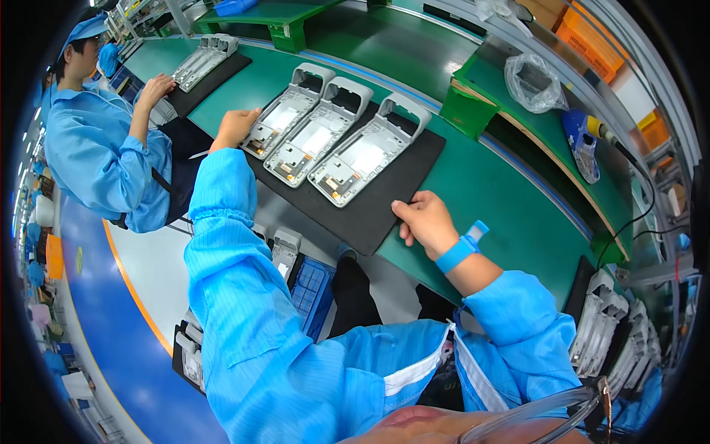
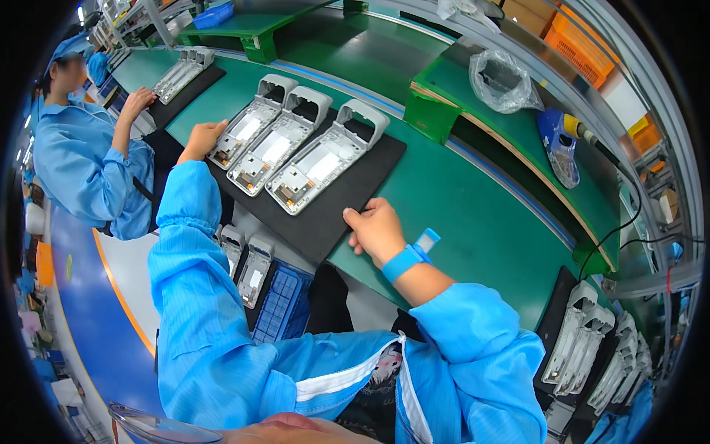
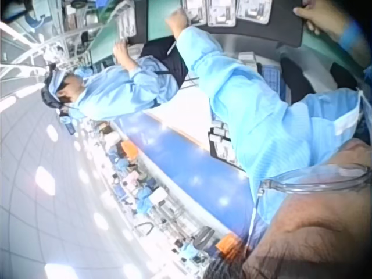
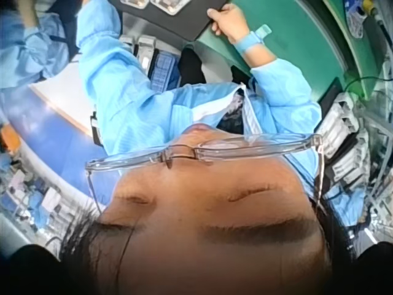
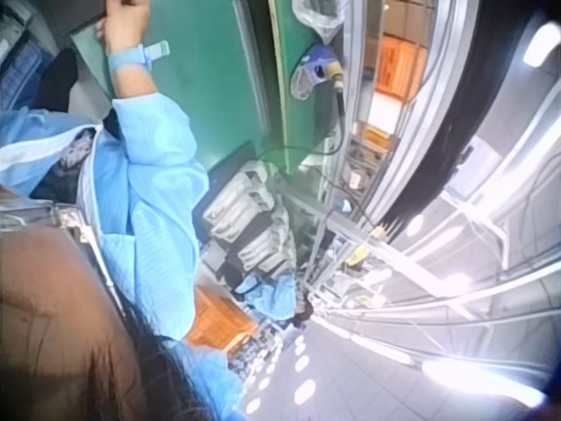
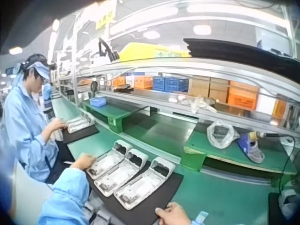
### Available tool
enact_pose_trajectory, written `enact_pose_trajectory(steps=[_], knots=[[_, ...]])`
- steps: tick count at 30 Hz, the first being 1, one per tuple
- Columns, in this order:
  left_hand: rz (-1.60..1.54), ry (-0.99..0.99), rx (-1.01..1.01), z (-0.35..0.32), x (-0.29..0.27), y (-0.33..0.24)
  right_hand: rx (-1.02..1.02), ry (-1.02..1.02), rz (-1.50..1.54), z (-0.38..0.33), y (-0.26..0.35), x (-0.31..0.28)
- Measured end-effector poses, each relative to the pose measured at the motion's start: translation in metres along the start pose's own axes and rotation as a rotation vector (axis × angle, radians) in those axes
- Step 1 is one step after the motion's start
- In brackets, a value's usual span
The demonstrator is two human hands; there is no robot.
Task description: The person solders electronic components onto circuit boards using a soldering iron and solder wire.
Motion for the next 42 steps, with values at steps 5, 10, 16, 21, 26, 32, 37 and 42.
enact_pose_trajectory(steps=[5,10,16,21,26,32,37,42], knots=[[0.123,0.128,0.234,-0.02,-0.033,-0.045,-0.081,0.043,-0.069,-0.007,0.01,-0.014],[-0.007,0.311,0.277,-0.182,0.06,-0.103,-0.102,-0.254,-0.246,-0.107,-0.022,-0.186],[-0.079,0.474,0.308,-0.308,0.115,-0.188,-0.216,-0.563,-0.584,-0.21,-0.063,-0.307],[-0.053,0.604,0.073,-0.305,0.119,-0.256,-0.389,-0.836,-0.632,-0.243,-0.067,-0.327],[-0.64,0.85,-0.204,-0.26,0.124,-0.31,-0.531,-0.814,-0.63,-0.26,-0.034,-0.323],[-0.077,0.306,0.241,-0.246,0.165,-0.305,-0.471,-0.285,0.541,-0.264,0.064,-0.332],[-0.159,0.297,0.342,-0.261,0.197,-0.266,-0.584,-0.411,0.823,-0.178,0.13,-0.341],[-0.025,0.14,0.501,-0.281,0.19,-0.279,-0.537,-0.665,0.582,-0.048,0.141,-0.377]])
Point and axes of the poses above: each hand's wrist, its own z-axis towards the middle knuckle, its own x-axis out of the palm, y = z × x, the point moved 5 cm from there along z, towards the middle knuckle, and after that the axes turned 9 degrees about -x, right-handed, at the moved point
